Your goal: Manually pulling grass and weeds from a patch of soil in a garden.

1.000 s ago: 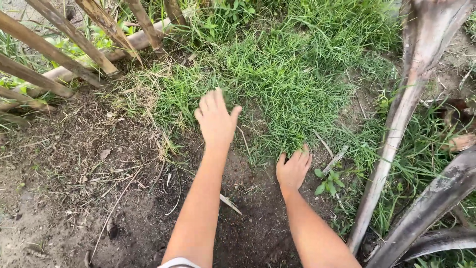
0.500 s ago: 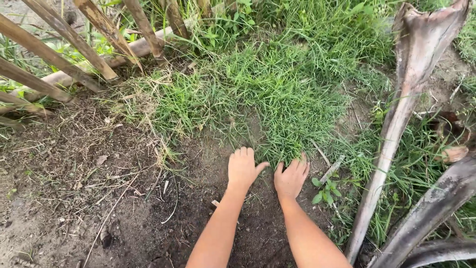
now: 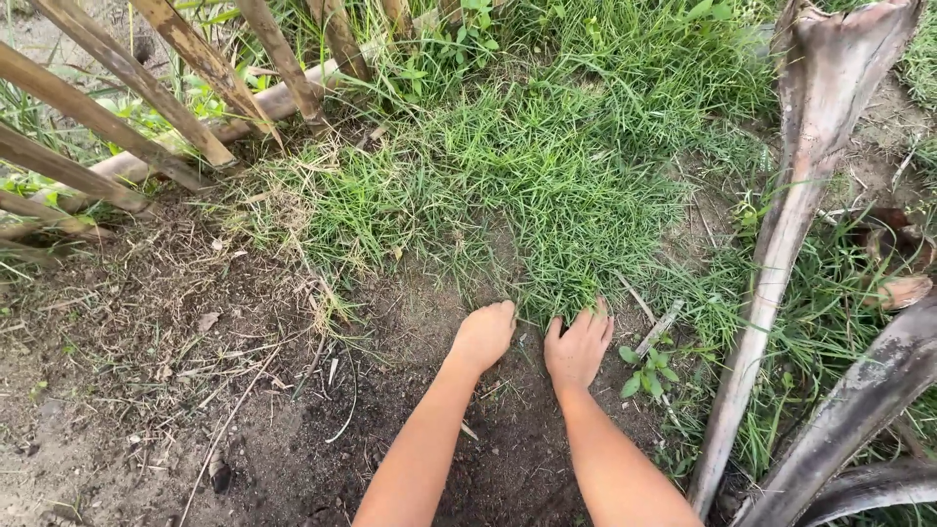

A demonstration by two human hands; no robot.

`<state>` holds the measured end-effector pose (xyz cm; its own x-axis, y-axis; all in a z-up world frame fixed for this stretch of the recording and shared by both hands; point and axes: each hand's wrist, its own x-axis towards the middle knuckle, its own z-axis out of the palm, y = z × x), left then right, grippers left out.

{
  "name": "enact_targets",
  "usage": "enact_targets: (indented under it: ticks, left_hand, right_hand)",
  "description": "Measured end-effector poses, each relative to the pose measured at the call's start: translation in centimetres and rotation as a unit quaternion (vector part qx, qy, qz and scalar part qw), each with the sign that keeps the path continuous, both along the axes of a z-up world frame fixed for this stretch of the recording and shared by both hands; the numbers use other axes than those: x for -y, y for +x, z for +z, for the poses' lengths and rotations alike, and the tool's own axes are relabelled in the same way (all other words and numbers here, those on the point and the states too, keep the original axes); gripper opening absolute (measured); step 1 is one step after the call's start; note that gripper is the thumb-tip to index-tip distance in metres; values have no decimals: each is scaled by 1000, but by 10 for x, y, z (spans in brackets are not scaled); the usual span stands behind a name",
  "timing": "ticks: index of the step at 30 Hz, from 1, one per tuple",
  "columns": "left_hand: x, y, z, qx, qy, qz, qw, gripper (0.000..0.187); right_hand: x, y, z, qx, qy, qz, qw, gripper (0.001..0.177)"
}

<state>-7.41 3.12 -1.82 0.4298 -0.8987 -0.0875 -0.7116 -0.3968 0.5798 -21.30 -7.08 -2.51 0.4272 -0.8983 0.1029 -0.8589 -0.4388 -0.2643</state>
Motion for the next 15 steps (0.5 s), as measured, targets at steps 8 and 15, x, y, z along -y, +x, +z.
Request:
enact_targets:
  ticks: [8, 15]
  left_hand:
    - [8, 19, 50, -171, -14, 156, 973, 34]
    - [24, 26, -7, -265, -93, 270, 921, 38]
  right_hand:
    - [3, 1, -1, -15, 10, 1, 1000, 47]
    - [6, 0, -3, -34, 33, -1, 999, 47]
